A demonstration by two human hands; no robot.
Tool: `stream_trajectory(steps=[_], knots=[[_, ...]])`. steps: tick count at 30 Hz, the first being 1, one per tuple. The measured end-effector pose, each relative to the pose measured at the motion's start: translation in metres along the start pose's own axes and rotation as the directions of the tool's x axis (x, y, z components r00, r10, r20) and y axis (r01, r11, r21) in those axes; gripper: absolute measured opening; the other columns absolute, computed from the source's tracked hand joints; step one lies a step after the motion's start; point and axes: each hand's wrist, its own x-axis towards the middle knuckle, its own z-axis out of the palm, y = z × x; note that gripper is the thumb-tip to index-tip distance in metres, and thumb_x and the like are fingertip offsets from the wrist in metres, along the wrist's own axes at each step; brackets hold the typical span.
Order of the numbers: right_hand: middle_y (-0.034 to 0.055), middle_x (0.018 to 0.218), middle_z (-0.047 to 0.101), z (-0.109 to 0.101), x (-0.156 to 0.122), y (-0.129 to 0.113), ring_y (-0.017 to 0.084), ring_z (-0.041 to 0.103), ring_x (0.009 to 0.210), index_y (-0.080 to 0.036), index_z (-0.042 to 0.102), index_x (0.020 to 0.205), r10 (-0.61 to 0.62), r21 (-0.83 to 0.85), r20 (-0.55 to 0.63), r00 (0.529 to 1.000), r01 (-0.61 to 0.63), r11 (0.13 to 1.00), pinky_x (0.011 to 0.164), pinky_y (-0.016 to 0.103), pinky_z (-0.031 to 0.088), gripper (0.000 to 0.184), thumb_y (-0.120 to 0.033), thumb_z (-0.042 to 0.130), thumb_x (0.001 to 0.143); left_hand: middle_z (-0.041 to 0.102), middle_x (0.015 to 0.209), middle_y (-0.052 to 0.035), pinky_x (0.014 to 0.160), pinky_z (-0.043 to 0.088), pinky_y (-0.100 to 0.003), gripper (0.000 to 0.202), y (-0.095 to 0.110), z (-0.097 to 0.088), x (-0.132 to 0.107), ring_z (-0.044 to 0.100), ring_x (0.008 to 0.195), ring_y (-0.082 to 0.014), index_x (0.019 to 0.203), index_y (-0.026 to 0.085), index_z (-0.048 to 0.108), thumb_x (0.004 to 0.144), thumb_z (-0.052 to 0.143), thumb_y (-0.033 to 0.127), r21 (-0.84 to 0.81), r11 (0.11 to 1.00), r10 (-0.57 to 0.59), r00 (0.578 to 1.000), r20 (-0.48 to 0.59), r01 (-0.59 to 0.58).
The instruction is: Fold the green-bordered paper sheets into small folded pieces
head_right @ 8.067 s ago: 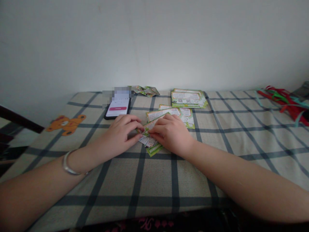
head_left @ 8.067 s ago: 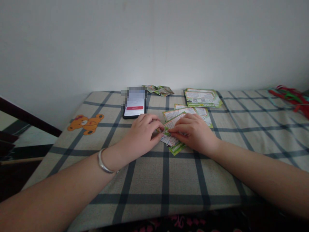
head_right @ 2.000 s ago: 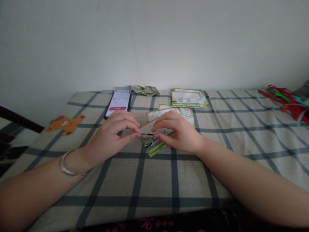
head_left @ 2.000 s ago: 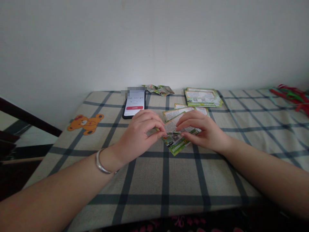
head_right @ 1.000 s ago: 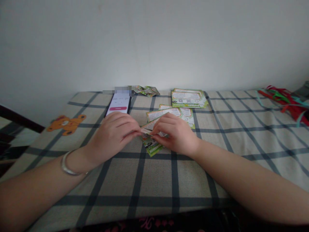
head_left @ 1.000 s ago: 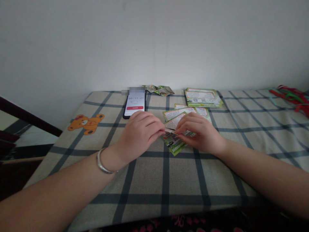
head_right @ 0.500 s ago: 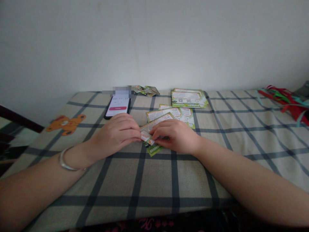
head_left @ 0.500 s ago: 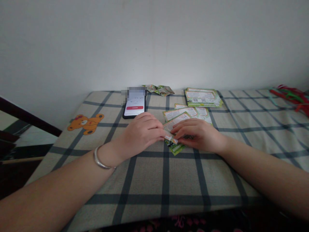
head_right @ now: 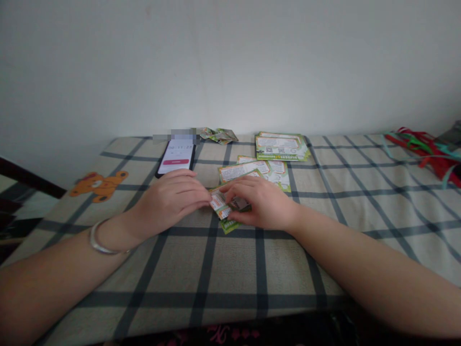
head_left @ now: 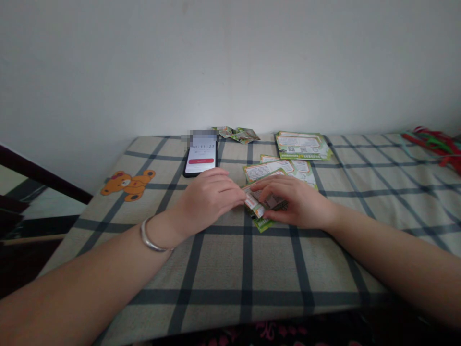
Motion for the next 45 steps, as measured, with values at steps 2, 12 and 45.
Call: stream_trajectory(steps=[2, 12, 45], knots=[[0.0069, 0.120, 0.065, -0.001, 0.000, 0.000, 0.020, 0.060, 0.109, -0.020, 0.058, 0.096, 0.032, 0.025, 0.018, 0.999, -0.033, 0.999, 0.094, 0.039, 0.046, 0.022, -0.024, 0.070, 0.078, 0.073, 0.086, 0.0002, 0.089, 0.046, -0.035, 0.015, 0.000, 0.001, 0.000, 0.064, 0.081, -0.0153, 0.089, 0.018, 0.067, 0.094, 0.053, 0.023, -0.038, 0.999, -0.036, 0.999, 0.017, 0.037], [0.0099, 0.114, 0.064, 0.006, -0.003, 0.002, 0.027, 0.047, 0.123, -0.021, 0.055, 0.098, 0.061, -0.083, -0.007, 0.998, -0.061, 0.995, 0.100, 0.045, 0.042, 0.032, -0.035, 0.072, 0.074, 0.070, 0.091, -0.0035, 0.083, 0.049, -0.031, 0.010, -0.003, 0.006, -0.003, 0.063, 0.089, -0.0163, 0.092, 0.017, 0.066, 0.090, 0.057, 0.020, -0.184, 0.972, -0.137, 0.988, 0.064, 0.147], [0.0099, 0.098, 0.067, -0.003, 0.000, -0.005, 0.028, 0.052, 0.097, -0.019, 0.067, 0.107, -0.002, -0.415, 0.066, 0.998, 0.029, 0.910, 0.084, 0.042, 0.040, 0.039, -0.049, 0.053, 0.086, 0.071, 0.092, -0.0025, 0.097, 0.041, -0.042, 0.010, 0.011, 0.001, 0.004, 0.059, 0.100, -0.0219, 0.089, 0.017, 0.067, 0.087, 0.058, 0.021, 0.005, 0.998, -0.058, 0.981, 0.187, 0.058]])
